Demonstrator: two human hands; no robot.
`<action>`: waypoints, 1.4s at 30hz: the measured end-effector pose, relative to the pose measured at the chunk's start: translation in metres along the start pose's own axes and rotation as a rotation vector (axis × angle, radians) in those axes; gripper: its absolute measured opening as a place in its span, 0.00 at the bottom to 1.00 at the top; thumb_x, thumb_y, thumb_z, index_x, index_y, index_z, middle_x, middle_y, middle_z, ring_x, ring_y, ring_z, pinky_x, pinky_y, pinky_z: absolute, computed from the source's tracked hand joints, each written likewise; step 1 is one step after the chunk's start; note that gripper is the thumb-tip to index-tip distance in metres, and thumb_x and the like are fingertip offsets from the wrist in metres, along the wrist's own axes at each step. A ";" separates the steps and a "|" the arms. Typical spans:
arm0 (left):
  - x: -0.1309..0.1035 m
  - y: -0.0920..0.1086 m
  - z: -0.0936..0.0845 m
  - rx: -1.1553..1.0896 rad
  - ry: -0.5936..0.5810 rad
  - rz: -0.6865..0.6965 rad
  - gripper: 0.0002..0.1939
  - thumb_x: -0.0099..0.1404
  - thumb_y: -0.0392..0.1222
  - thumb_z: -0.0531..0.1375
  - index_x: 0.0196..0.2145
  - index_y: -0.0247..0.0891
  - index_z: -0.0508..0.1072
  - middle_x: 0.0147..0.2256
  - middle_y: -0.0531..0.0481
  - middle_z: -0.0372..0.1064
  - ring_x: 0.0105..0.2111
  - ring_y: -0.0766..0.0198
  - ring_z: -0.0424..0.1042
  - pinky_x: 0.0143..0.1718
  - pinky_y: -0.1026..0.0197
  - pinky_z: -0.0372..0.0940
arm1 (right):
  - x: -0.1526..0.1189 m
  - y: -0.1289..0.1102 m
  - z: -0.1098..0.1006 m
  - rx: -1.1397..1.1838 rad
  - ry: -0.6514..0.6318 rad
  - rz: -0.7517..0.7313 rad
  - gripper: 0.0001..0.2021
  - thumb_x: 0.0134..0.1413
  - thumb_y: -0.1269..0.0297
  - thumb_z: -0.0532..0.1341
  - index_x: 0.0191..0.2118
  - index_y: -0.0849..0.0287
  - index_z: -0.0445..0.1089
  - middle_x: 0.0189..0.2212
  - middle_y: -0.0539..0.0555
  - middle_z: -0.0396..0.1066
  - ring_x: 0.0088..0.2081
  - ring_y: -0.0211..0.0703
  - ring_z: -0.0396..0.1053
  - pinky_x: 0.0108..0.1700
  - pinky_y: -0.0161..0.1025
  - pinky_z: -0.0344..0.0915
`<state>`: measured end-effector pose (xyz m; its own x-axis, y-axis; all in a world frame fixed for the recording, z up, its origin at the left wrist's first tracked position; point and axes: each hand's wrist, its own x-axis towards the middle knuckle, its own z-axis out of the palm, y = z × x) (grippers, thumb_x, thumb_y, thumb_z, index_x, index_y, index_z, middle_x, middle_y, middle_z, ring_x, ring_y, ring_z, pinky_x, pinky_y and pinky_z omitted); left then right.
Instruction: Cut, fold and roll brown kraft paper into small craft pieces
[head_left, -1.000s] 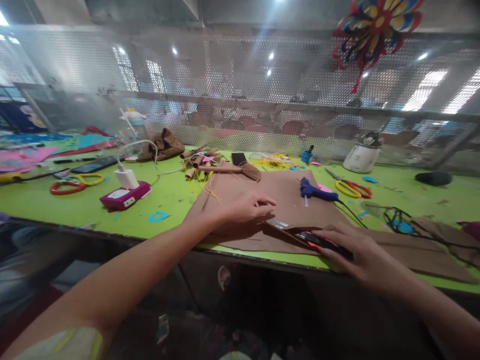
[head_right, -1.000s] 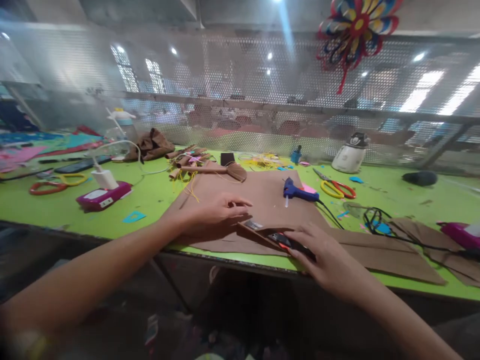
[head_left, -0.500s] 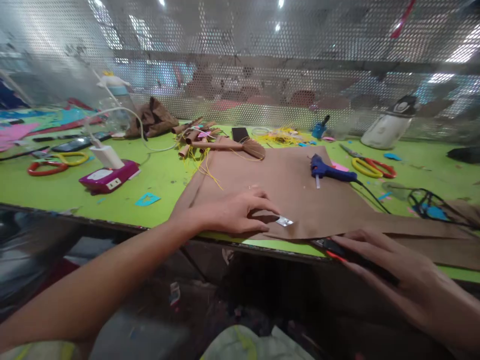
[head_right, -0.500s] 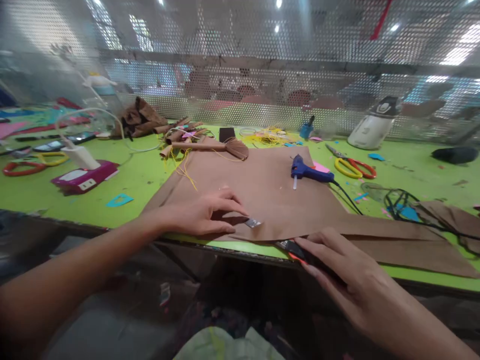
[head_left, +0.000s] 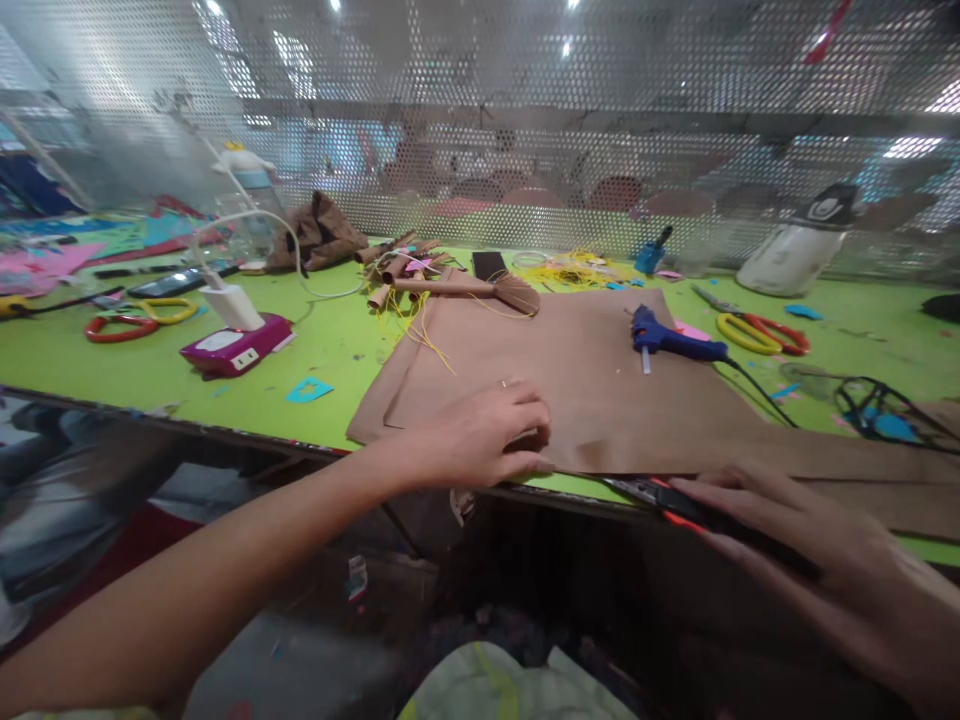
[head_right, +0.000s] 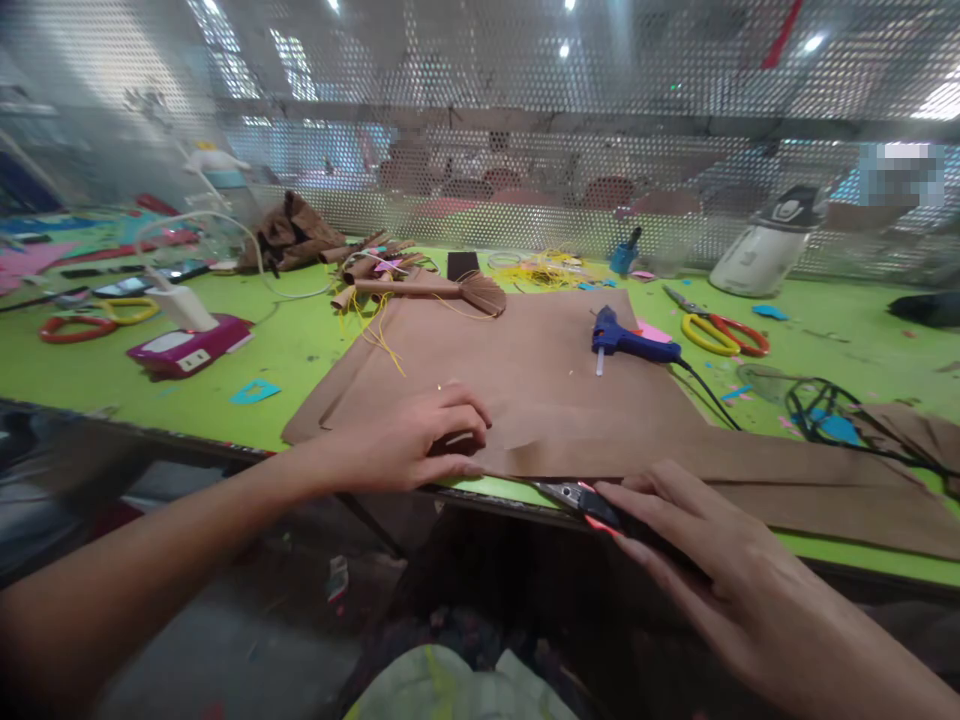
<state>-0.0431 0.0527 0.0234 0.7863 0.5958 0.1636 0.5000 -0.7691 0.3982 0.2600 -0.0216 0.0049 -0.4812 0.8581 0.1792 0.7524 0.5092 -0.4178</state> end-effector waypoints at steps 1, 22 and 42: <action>0.000 0.001 0.001 -0.003 0.006 -0.009 0.09 0.63 0.44 0.55 0.36 0.36 0.69 0.41 0.44 0.65 0.42 0.60 0.64 0.46 0.59 0.58 | -0.001 -0.001 -0.001 0.004 -0.042 0.004 0.18 0.57 0.57 0.54 0.53 0.47 0.64 0.50 0.54 0.64 0.50 0.47 0.65 0.48 0.40 0.67; -0.004 -0.005 0.009 -0.073 0.054 0.102 0.14 0.66 0.41 0.52 0.45 0.45 0.74 0.44 0.43 0.65 0.45 0.61 0.63 0.49 0.58 0.57 | 0.019 -0.007 -0.008 0.061 -0.200 -0.137 0.20 0.60 0.64 0.51 0.58 0.50 0.59 0.49 0.58 0.62 0.48 0.49 0.65 0.48 0.44 0.65; 0.012 -0.001 0.001 -0.051 -0.046 -0.020 0.14 0.62 0.48 0.56 0.36 0.35 0.73 0.37 0.45 0.67 0.40 0.61 0.64 0.43 0.61 0.57 | 0.020 -0.011 -0.006 0.003 -0.111 -0.188 0.18 0.59 0.66 0.51 0.54 0.51 0.63 0.43 0.59 0.65 0.43 0.47 0.68 0.42 0.41 0.68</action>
<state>-0.0339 0.0603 0.0237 0.7926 0.5989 0.1141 0.4977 -0.7437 0.4463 0.2450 -0.0096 0.0186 -0.6599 0.7351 0.1552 0.6431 0.6595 -0.3893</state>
